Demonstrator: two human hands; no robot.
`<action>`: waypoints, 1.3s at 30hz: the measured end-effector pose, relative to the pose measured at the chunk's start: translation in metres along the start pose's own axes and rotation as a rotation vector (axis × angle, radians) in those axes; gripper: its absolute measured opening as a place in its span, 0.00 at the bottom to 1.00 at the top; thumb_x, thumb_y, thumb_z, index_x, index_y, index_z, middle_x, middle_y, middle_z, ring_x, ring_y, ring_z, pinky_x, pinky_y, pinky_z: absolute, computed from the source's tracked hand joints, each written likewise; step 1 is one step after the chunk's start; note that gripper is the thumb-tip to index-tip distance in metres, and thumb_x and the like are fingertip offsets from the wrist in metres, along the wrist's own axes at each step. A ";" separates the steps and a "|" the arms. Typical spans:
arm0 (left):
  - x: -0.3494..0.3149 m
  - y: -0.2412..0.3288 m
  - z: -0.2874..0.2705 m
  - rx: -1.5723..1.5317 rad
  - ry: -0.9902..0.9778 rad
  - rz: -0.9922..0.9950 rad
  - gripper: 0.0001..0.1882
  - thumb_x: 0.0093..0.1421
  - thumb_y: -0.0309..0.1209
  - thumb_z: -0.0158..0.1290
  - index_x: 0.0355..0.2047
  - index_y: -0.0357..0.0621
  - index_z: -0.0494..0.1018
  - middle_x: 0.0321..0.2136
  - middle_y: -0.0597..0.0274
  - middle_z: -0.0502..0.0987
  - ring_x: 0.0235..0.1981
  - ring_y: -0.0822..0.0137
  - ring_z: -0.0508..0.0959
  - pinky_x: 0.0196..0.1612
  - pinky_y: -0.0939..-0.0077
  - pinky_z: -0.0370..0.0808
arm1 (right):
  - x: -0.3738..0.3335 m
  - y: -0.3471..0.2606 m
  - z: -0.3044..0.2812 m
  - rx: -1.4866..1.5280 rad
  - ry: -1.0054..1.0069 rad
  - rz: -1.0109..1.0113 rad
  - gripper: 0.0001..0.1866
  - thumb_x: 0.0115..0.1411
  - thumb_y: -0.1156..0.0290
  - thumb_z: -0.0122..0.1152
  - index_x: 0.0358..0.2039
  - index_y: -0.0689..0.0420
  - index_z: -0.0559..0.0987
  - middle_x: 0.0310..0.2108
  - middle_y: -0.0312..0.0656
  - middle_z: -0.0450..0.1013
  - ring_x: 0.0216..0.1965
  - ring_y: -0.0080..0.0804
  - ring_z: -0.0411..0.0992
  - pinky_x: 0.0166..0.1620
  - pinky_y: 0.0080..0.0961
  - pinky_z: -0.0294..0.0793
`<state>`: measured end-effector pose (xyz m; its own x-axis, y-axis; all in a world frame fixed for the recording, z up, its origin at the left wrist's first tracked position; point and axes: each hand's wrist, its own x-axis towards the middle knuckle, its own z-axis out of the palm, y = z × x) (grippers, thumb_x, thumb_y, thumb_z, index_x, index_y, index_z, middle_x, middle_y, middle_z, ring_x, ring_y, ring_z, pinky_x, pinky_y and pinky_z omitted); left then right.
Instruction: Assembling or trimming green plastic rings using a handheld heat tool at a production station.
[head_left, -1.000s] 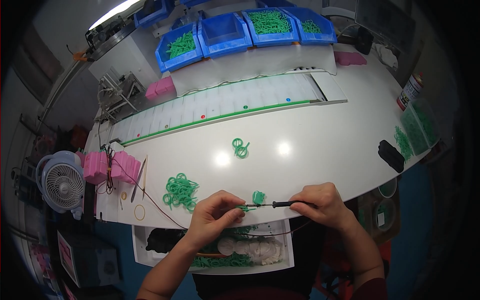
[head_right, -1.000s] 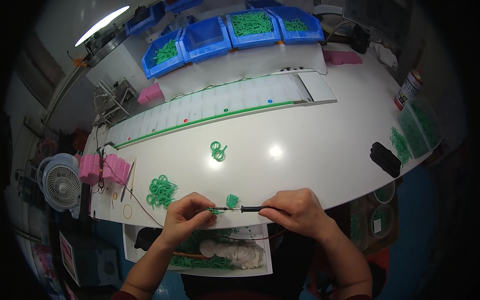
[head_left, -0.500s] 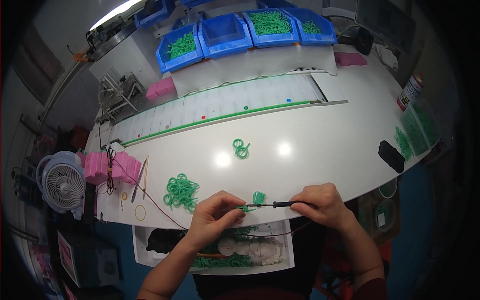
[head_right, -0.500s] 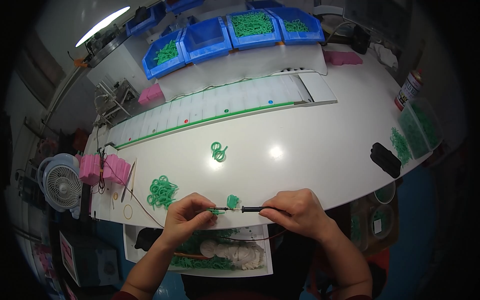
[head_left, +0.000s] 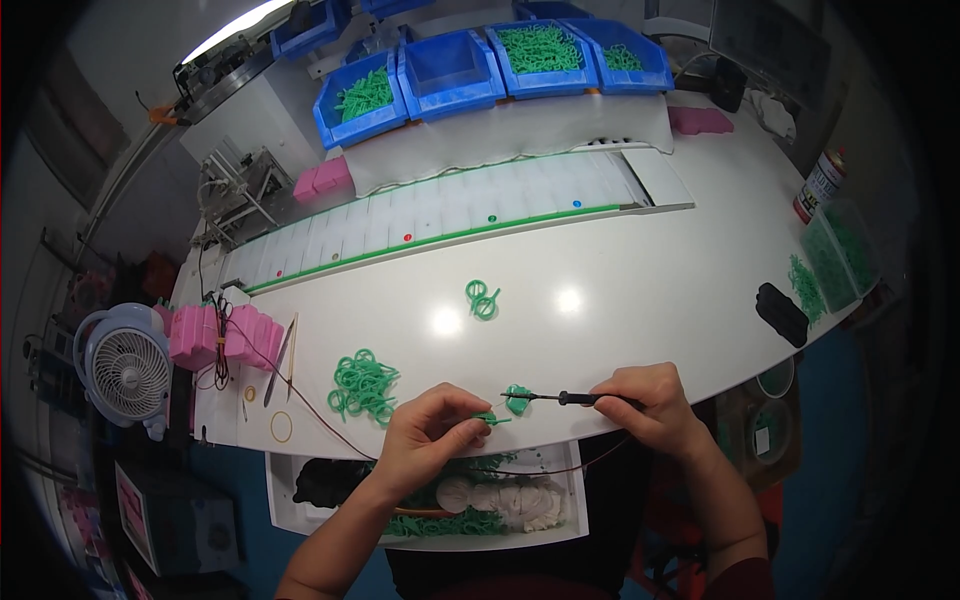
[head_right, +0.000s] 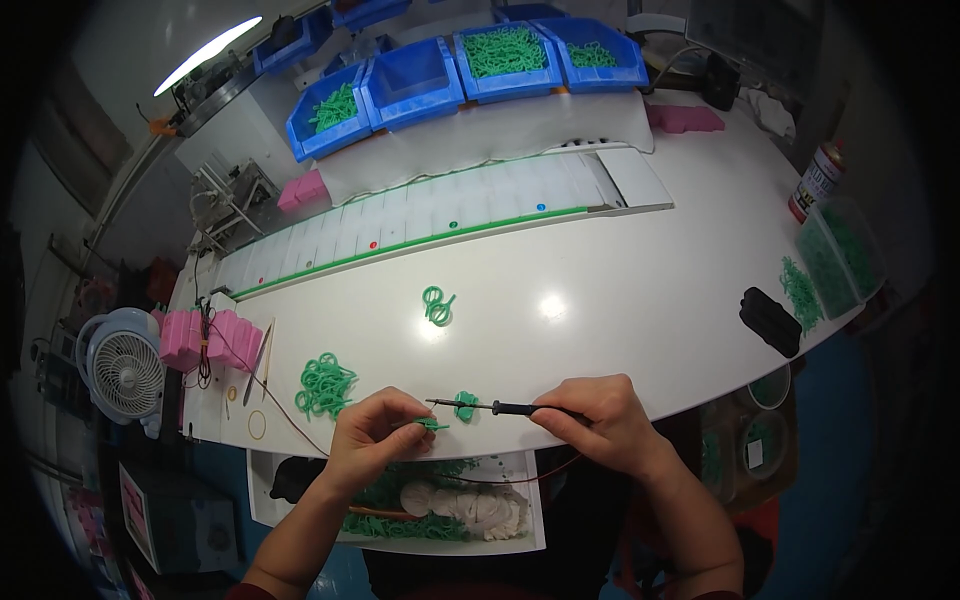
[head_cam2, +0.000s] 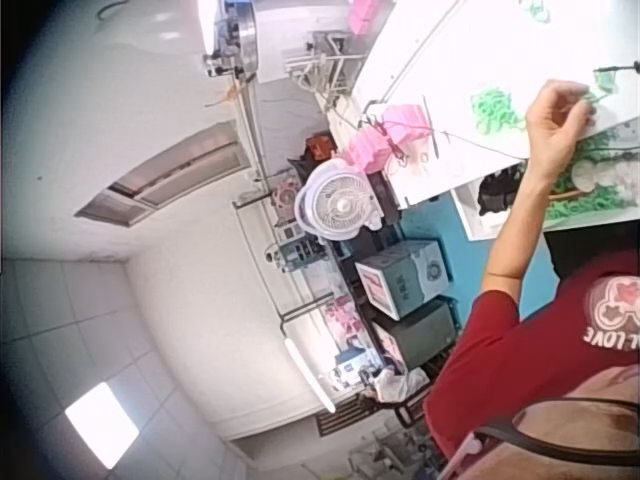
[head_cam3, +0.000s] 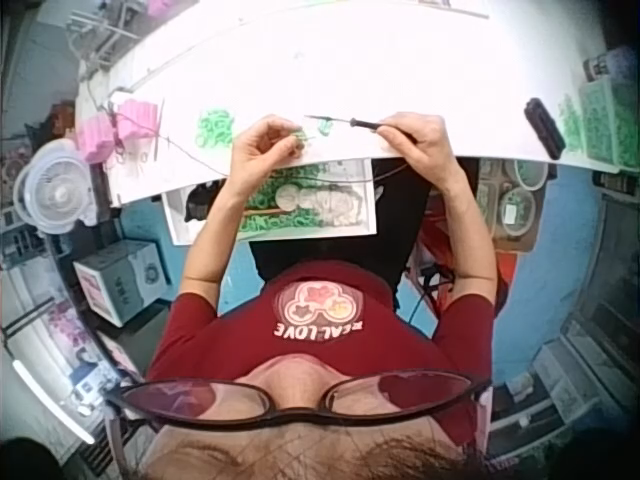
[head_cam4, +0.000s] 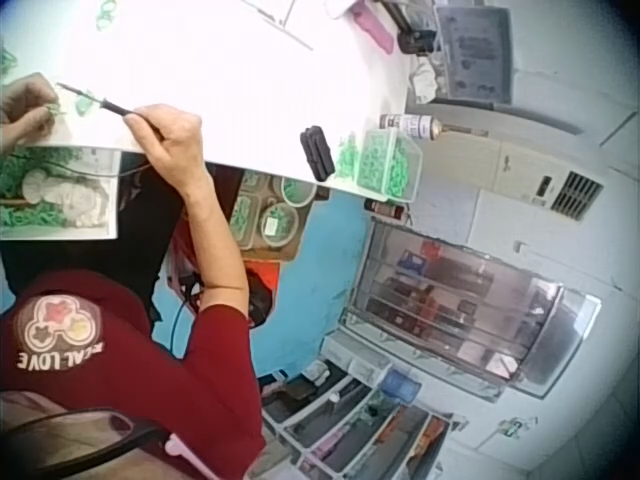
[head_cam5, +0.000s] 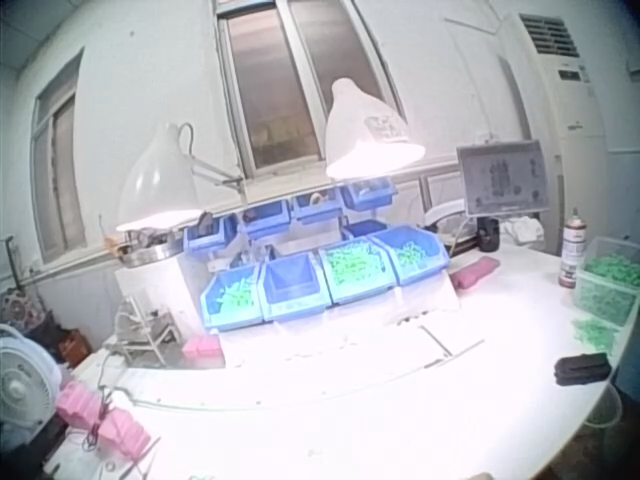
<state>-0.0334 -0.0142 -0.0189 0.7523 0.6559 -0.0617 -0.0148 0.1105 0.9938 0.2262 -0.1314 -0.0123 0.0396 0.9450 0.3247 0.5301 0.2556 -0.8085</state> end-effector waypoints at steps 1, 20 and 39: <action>0.000 0.000 0.001 0.004 0.019 0.001 0.08 0.58 0.16 0.51 0.39 0.33 0.72 0.36 0.58 0.72 0.35 0.69 0.77 0.39 0.79 0.78 | 0.000 0.000 0.000 -0.001 0.001 -0.001 0.06 0.54 0.71 0.62 0.27 0.61 0.80 0.18 0.40 0.73 0.16 0.28 0.69 0.21 0.22 0.63; -0.011 0.057 -0.086 0.299 0.346 0.037 0.08 0.58 0.21 0.53 0.39 0.34 0.72 0.31 0.61 0.76 0.32 0.73 0.77 0.32 0.82 0.77 | -0.001 0.003 0.001 0.090 0.067 0.050 0.05 0.55 0.73 0.59 0.28 0.60 0.82 0.18 0.39 0.74 0.15 0.22 0.66 0.20 0.18 0.61; 0.044 0.068 -0.091 0.964 0.431 0.132 0.05 0.52 0.24 0.57 0.31 0.41 0.76 0.30 0.67 0.70 0.22 0.80 0.67 0.24 0.87 0.65 | -0.003 0.004 -0.003 0.170 0.107 0.077 0.09 0.59 0.70 0.57 0.30 0.61 0.82 0.18 0.37 0.74 0.17 0.17 0.64 0.21 0.16 0.60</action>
<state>-0.0613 0.0901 0.0372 0.4836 0.8492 0.2119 0.5903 -0.4952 0.6374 0.2305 -0.1340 -0.0149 0.1690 0.9383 0.3015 0.3723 0.2225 -0.9011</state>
